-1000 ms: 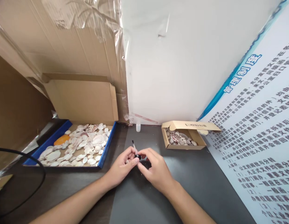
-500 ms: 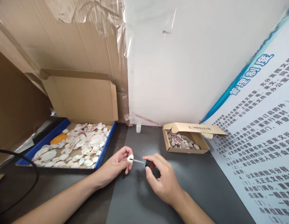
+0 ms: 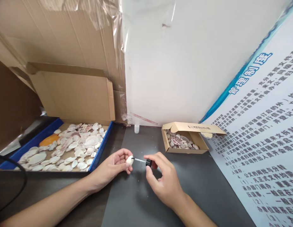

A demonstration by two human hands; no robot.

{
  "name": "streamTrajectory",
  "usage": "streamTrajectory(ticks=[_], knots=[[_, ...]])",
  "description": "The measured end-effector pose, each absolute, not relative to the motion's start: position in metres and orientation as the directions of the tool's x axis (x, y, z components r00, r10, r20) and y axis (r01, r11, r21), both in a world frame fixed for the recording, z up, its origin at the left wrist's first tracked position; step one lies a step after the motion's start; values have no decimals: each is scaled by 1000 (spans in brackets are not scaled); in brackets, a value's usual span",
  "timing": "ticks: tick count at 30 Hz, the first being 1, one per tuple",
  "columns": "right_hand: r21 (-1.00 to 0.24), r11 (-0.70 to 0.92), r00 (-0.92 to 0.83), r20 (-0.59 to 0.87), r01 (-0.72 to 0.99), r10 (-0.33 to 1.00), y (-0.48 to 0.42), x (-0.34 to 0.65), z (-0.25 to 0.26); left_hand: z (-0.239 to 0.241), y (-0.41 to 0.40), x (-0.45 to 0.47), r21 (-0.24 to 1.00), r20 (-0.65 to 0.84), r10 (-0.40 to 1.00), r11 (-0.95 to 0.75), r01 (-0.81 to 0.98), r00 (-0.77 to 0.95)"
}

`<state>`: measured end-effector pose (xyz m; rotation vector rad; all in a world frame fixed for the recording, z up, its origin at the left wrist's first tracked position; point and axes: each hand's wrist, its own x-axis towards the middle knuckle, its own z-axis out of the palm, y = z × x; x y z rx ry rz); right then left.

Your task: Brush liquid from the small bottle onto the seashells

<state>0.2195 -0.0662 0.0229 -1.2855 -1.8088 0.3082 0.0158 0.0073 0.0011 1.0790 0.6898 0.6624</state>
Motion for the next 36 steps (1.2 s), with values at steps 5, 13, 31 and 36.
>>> streamTrajectory(ticks=[5, 13, 31, 36], knots=[[-628, 451, -127, 490, 635, 862, -68, 219, 23, 3, 7, 15, 936, -167, 767, 321, -145, 619], [-619, 466, -148, 494, 632, 857, -68, 219, 24, 1, 7, 15, 928, -173, 771, 336, -160, 613], [-629, 459, -145, 485, 627, 862, -73, 217, 22, 3, 5, 15, 959, -126, 762, 257, -118, 635], [-627, 465, -134, 501, 625, 855, -72, 217, 22, 4, 4, 16, 967, -126, 764, 237, -95, 633]])
